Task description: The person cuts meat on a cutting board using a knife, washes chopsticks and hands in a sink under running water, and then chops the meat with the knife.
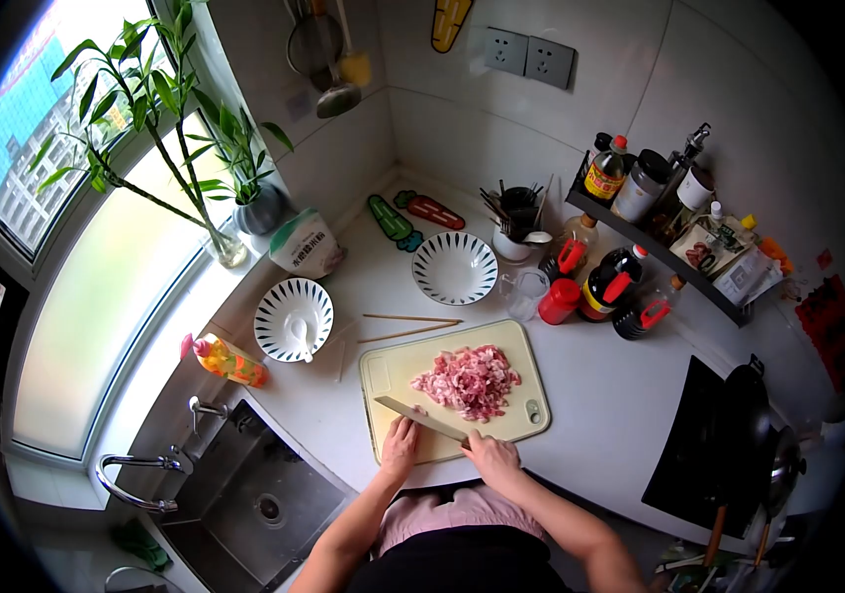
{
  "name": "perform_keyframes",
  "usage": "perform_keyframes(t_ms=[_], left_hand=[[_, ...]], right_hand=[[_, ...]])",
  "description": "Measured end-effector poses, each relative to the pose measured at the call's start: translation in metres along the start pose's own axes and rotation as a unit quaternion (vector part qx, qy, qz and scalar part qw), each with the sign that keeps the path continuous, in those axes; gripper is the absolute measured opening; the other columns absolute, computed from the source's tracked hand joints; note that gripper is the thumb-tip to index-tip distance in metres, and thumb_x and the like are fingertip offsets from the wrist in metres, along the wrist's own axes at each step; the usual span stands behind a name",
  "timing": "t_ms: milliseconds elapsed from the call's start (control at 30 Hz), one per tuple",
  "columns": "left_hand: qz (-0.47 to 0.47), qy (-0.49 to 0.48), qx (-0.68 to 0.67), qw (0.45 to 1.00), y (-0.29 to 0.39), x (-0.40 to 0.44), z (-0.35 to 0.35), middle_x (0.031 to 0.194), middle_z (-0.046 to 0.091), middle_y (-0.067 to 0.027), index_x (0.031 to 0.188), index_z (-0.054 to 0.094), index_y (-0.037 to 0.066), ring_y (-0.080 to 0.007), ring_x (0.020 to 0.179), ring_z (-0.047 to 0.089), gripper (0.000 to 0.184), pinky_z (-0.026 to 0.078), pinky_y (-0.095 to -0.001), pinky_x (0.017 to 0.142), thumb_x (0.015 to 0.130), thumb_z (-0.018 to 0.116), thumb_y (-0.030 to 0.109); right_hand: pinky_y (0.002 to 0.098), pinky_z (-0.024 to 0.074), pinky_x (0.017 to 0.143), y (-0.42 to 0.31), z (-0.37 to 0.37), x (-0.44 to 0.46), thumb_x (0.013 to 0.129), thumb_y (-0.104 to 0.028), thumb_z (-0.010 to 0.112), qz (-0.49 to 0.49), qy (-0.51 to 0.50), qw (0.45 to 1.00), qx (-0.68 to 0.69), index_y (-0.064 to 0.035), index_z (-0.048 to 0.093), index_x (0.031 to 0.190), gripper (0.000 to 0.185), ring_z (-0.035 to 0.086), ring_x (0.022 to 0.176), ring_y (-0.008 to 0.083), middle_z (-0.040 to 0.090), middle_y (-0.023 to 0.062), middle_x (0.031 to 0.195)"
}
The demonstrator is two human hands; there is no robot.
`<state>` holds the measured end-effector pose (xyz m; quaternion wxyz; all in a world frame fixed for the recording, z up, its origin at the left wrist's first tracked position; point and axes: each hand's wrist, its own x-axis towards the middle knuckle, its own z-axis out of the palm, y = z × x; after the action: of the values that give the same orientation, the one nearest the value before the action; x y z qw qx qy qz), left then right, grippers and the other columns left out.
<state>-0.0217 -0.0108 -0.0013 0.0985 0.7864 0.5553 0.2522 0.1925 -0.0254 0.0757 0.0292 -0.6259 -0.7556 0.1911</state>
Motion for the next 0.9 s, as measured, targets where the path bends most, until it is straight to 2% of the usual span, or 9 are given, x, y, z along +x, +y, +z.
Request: perform_keyframes(t_ms=[67, 200, 300, 367, 433, 500, 700, 867, 900], left_hand=[[0.0, 0.031, -0.002, 1.0, 0.002, 0.001, 0.002, 0.121, 0.058, -0.0136, 0.121, 0.06, -0.002, -0.0319, 0.115, 0.052, 0.041, 0.047, -0.0382, 0.099, 0.08, 0.059, 0.003], [-0.014, 0.02, -0.007, 1.0, 0.002, 0.001, 0.001, 0.121, 0.058, -0.013, 0.12, 0.061, -0.001, -0.031, 0.114, 0.053, 0.041, 0.048, -0.0379, 0.098, 0.08, 0.06, 0.002], [-0.021, 0.021, -0.016, 0.999, 0.001, -0.002, 0.004, 0.123, 0.058, -0.0124, 0.119, 0.061, 0.001, -0.0305, 0.113, 0.054, 0.04, 0.049, -0.0375, 0.096, 0.08, 0.059, 0.002], [-0.017, 0.02, -0.033, 0.999, 0.003, 0.001, -0.002, 0.124, 0.058, -0.0124, 0.119, 0.061, 0.001, -0.031, 0.112, 0.054, 0.04, 0.049, -0.0375, 0.096, 0.079, 0.06, 0.002], [-0.023, 0.025, -0.04, 0.999, 0.001, 0.0, 0.001, 0.124, 0.058, -0.0124, 0.12, 0.061, 0.002, -0.0313, 0.112, 0.054, 0.041, 0.049, -0.0377, 0.095, 0.079, 0.06, 0.002], [-0.024, 0.027, -0.05, 0.998, 0.0, 0.001, 0.001, 0.124, 0.058, -0.0125, 0.12, 0.061, 0.002, -0.0317, 0.112, 0.054, 0.041, 0.049, -0.0379, 0.095, 0.079, 0.06, 0.003], [-0.035, 0.034, -0.025, 0.999, -0.002, -0.002, 0.005, 0.121, 0.059, -0.0125, 0.118, 0.061, 0.002, -0.0316, 0.112, 0.055, 0.037, 0.05, -0.0381, 0.092, 0.081, 0.059, 0.003], [-0.022, 0.04, -0.023, 0.999, 0.002, 0.0, 0.0, 0.12, 0.059, -0.0108, 0.115, 0.062, 0.004, -0.0303, 0.111, 0.055, 0.034, 0.051, -0.0377, 0.091, 0.081, 0.061, 0.005], [-0.021, 0.041, -0.023, 0.999, 0.002, 0.002, -0.001, 0.12, 0.059, -0.0108, 0.115, 0.062, 0.004, -0.0303, 0.111, 0.055, 0.034, 0.051, -0.0377, 0.091, 0.081, 0.061, 0.005]], right_hand=[[0.0458, 0.0535, 0.058, -0.01, 0.01, 0.023, 0.09, -0.04, 0.064, -0.044, 0.028, 0.999, 0.01, -0.0069, 0.054, 0.095, 0.035, 0.069, 0.066, 0.0343, 0.067, 0.016, 0.069], [0.0464, 0.0539, 0.058, -0.007, 0.006, 0.023, 0.09, -0.041, 0.064, -0.045, 0.027, 0.998, 0.021, -0.0057, 0.054, 0.095, 0.037, 0.069, 0.066, 0.0352, 0.067, 0.0179, 0.069], [0.0473, 0.0542, 0.059, 0.023, -0.011, -0.012, 0.09, -0.042, 0.063, -0.031, 0.008, 0.999, 0.04, -0.0045, 0.054, 0.097, 0.039, 0.068, 0.065, 0.0371, 0.066, 0.0193, 0.067], [0.0476, 0.0547, 0.063, 0.03, -0.03, -0.026, 0.092, -0.041, 0.061, 0.023, -0.077, 0.997, 0.0, -0.0052, 0.052, 0.099, 0.038, 0.07, 0.07, 0.0357, 0.067, 0.0181, 0.068], [0.0463, 0.0551, 0.061, 0.027, -0.024, -0.02, 0.092, -0.042, 0.061, 0.019, -0.073, 0.997, -0.003, -0.0054, 0.052, 0.098, 0.038, 0.07, 0.069, 0.0349, 0.066, 0.0179, 0.067], [0.0478, 0.0539, 0.057, 0.017, 0.002, 0.003, 0.091, -0.041, 0.063, -0.022, 0.012, 0.999, 0.043, -0.0041, 0.055, 0.095, 0.038, 0.067, 0.063, 0.037, 0.065, 0.0184, 0.064], [0.0463, 0.0527, 0.054, -0.018, 0.012, 0.038, 0.091, -0.038, 0.064, -0.08, 0.046, 0.995, 0.022, -0.0055, 0.053, 0.092, 0.034, 0.068, 0.062, 0.0352, 0.066, 0.0168, 0.066], [0.0472, 0.0529, 0.055, 0.024, -0.009, -0.013, 0.09, -0.038, 0.064, -0.023, 0.013, 0.999, 0.025, -0.0055, 0.053, 0.093, 0.035, 0.069, 0.064, 0.0356, 0.066, 0.0173, 0.066], [0.0459, 0.0545, 0.058, 0.026, -0.019, -0.02, 0.091, -0.039, 0.063, 0.001, -0.024, 1.0, 0.007, -0.006, 0.052, 0.095, 0.035, 0.07, 0.067, 0.0348, 0.067, 0.0176, 0.068]])
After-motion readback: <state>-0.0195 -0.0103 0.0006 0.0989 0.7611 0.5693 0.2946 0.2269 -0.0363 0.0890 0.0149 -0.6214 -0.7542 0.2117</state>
